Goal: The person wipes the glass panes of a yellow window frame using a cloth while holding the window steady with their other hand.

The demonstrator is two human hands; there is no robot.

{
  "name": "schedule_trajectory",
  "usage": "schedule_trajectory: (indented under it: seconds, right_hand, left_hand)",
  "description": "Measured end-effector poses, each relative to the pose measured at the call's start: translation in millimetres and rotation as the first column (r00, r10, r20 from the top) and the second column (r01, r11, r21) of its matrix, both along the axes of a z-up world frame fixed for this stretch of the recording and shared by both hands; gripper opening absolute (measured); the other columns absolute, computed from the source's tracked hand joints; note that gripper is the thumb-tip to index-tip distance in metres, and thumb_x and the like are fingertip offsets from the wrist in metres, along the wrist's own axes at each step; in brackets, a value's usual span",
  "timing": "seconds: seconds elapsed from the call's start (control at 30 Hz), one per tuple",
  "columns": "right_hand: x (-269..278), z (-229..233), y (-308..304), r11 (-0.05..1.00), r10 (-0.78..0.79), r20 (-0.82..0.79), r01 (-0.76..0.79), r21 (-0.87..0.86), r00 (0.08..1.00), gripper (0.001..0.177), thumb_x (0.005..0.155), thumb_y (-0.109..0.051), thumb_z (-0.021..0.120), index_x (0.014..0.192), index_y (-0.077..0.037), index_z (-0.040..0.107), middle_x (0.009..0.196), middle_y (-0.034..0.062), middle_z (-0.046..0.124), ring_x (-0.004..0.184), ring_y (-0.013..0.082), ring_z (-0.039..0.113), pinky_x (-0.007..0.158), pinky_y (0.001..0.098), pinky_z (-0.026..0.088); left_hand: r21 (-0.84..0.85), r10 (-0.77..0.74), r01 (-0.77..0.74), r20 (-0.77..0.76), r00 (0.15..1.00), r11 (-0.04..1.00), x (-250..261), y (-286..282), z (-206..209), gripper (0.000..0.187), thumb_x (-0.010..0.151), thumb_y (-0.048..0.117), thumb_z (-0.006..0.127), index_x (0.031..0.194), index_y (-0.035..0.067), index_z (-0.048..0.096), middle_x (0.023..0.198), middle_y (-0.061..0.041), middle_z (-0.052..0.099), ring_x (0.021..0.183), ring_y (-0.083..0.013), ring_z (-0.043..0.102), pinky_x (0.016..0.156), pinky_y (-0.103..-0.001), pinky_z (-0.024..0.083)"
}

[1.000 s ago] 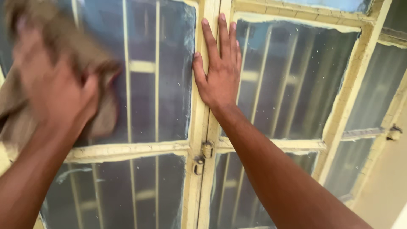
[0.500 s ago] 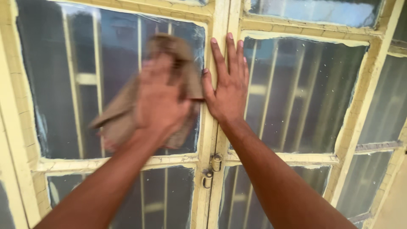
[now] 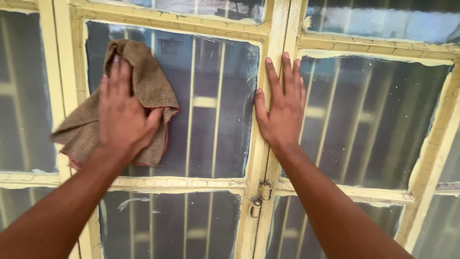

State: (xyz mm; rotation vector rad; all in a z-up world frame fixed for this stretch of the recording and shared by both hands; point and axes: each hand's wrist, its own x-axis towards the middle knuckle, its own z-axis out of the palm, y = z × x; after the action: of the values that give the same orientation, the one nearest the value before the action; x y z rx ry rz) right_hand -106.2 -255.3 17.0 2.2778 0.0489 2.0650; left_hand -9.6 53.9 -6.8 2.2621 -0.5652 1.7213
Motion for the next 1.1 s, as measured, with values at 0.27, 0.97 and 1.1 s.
schedule_trajectory:
  seconds: [0.27, 0.97, 1.1]
  right_hand:
    - [3, -1, -4, 1.000, -0.004, 0.010, 0.004, -0.017, 1.000, 0.064, 0.107, -0.034, 0.054, 0.166, -0.028, 0.032, 0.175, 0.0059, 0.018, 0.162, 0.0313, 0.015, 0.132, 0.0548, 0.018]
    - [9, 0, -7, 1.000, -0.029, -0.016, 0.028, -0.010, 0.999, 0.062, 0.108, -0.039, 0.050, 0.166, -0.029, 0.030, 0.174, 0.0057, 0.016, 0.161, 0.0305, 0.014, 0.131, 0.0556, 0.017]
    - [12, -4, -9, 0.997, -0.072, -0.005, 0.072, -0.027, 0.997, 0.063, 0.102, -0.031, 0.053, 0.164, -0.035, 0.039, 0.175, 0.0070, 0.017, 0.162, 0.0325, 0.015, 0.132, 0.0558, 0.018]
  left_hand:
    - [0.116, -0.160, 0.138, 0.199, 0.967, 0.984, -18, -135, 24, 0.075, 0.094, 0.053, 0.045, 0.158, 0.014, 0.049, 0.167, -0.022, 0.015, 0.155, -0.0350, 0.014, 0.126, -0.054, 0.002]
    - [-0.051, 0.128, -0.148, -0.276, 0.953, 0.988, -10, -88, 17, 0.077, 0.101, 0.058, 0.037, 0.076, -0.002, 0.078, 0.171, -0.023, 0.010, 0.160, -0.0379, 0.008, 0.128, -0.055, 0.006]
    - [0.210, -0.121, 0.074, 0.221, 0.968, 0.975, -20, -141, 10, 0.072, 0.101, 0.055, 0.041, 0.155, 0.008, 0.045, 0.168, -0.025, 0.014, 0.157, -0.0368, 0.016, 0.125, -0.057, 0.007]
